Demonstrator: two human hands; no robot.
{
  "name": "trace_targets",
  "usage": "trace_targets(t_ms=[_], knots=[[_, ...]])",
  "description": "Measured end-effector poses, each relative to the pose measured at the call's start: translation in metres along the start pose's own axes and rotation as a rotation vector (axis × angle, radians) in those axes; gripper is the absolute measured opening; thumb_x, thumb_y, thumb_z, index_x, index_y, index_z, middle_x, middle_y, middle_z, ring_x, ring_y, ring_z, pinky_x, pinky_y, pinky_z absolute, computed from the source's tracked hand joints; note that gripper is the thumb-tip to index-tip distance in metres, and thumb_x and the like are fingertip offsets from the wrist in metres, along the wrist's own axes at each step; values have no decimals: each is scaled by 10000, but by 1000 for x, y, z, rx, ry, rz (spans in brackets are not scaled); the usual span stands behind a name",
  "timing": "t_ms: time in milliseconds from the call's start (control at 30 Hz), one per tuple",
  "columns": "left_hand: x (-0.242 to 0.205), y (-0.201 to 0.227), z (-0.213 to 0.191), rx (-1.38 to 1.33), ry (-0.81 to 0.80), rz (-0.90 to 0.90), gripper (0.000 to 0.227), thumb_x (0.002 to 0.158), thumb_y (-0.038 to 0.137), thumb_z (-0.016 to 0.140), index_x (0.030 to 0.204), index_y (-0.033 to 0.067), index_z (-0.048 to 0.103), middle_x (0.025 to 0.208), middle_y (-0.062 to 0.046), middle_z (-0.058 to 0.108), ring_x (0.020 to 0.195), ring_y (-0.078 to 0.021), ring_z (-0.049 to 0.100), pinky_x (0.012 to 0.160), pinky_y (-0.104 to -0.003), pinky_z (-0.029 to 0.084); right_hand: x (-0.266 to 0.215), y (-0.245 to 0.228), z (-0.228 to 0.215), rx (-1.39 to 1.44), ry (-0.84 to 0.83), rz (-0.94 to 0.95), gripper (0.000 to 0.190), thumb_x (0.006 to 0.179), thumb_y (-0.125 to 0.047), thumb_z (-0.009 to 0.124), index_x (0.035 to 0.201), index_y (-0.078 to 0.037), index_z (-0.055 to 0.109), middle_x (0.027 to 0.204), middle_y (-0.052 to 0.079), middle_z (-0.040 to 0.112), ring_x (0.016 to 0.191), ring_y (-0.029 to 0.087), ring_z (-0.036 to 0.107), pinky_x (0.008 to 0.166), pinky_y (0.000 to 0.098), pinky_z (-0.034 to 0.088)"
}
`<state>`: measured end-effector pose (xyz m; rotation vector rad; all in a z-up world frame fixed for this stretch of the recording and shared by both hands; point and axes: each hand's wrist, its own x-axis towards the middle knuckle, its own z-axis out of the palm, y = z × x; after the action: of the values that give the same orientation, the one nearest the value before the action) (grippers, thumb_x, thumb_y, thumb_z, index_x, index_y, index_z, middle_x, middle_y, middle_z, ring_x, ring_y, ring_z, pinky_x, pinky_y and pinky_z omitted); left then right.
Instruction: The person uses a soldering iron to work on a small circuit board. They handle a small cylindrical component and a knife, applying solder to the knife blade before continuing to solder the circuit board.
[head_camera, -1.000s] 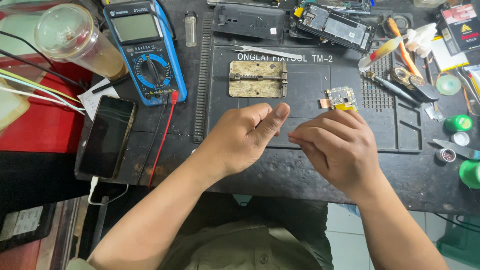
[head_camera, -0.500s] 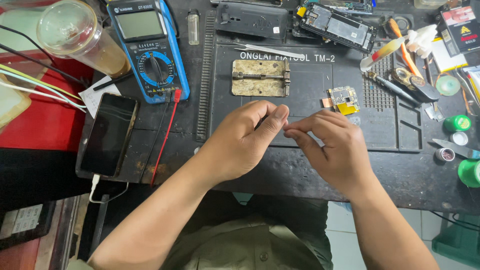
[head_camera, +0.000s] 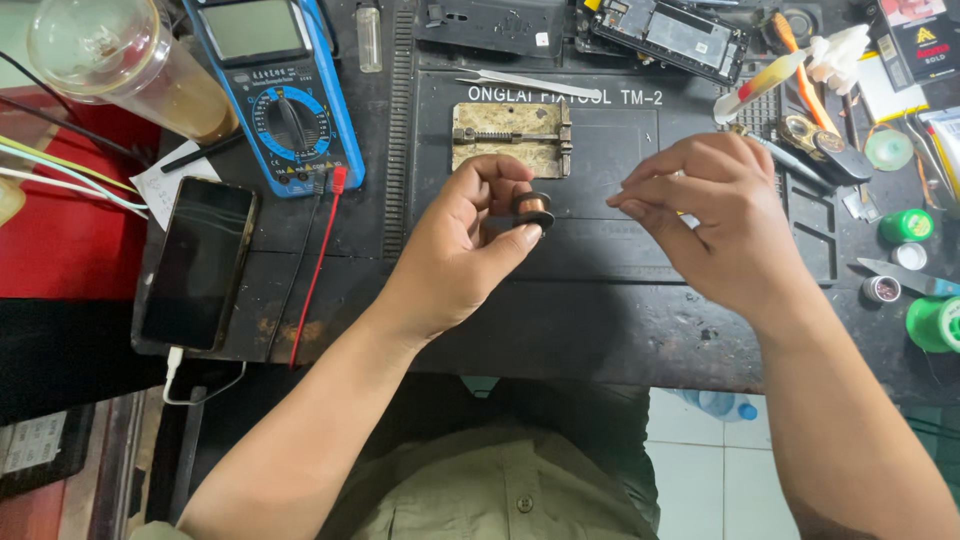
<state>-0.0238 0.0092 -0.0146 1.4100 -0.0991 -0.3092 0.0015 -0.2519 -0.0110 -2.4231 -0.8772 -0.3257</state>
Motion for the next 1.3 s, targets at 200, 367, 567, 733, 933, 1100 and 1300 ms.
trace_targets(t_ms=[200, 367, 567, 733, 933, 1100, 1300], knots=[[-1, -7, -5, 617, -51, 144, 380, 899, 47, 454, 1208, 132, 658, 1055, -41, 558, 928, -162, 595, 906, -316, 481, -7, 45, -6, -91, -115, 11, 81, 1032, -166, 769, 1074, -212, 820, 1155, -3, 699, 1156, 318, 590, 1079, 562, 321], [3, -13, -1, 620, -40, 204, 251, 942, 104, 497, 1144, 96, 645, 1044, -63, 552, 939, -185, 593, 889, -323, 503, -3, 49, -17, -78, -201, 44, 128, 1069, -143, 711, 1086, -196, 827, 1051, -9, 731, 1022, 260, 614, 946, 459, 369], [15, -30, 0, 717, -3, 313, 115, 976, 79, 663, 1081, 117, 637, 981, -55, 599, 813, -160, 663, 778, -324, 529, -10, 67, -16, -77, -199, 53, 155, 1079, -96, 697, 1127, -163, 829, 1075, 22, 748, 977, 272, 637, 929, 438, 414], [19, -39, -2, 777, 3, 413, 234, 968, 36, 701, 1196, 55, 653, 1007, -88, 612, 826, -213, 661, 758, -356, 535, -19, 79, -16, -101, -188, 22, 182, 1074, -29, 705, 1177, -122, 823, 1062, 49, 733, 936, 297, 631, 897, 441, 460], [19, -36, -7, 784, -1, 372, 244, 974, 131, 716, 1214, 95, 690, 983, -49, 646, 821, -177, 662, 730, -327, 540, -24, 75, -24, -71, -174, 51, 137, 1085, -2, 698, 1141, -39, 817, 1128, 115, 748, 1000, 311, 661, 961, 429, 490], [20, -34, -8, 793, 8, 378, 255, 964, 129, 740, 1213, 96, 700, 957, -35, 663, 796, -169, 657, 720, -315, 553, -33, 81, -30, -210, -142, 52, 121, 1123, -52, 770, 1218, -40, 844, 1105, 108, 738, 1000, 297, 653, 918, 415, 511], [19, -35, -10, 801, 2, 360, 256, 959, 142, 749, 1210, 112, 706, 953, -22, 675, 804, -165, 663, 717, -323, 550, -56, 98, -39, -363, -78, 75, 107, 1177, -79, 856, 1280, -64, 882, 1197, 112, 787, 1065, 304, 707, 999, 436, 562]])
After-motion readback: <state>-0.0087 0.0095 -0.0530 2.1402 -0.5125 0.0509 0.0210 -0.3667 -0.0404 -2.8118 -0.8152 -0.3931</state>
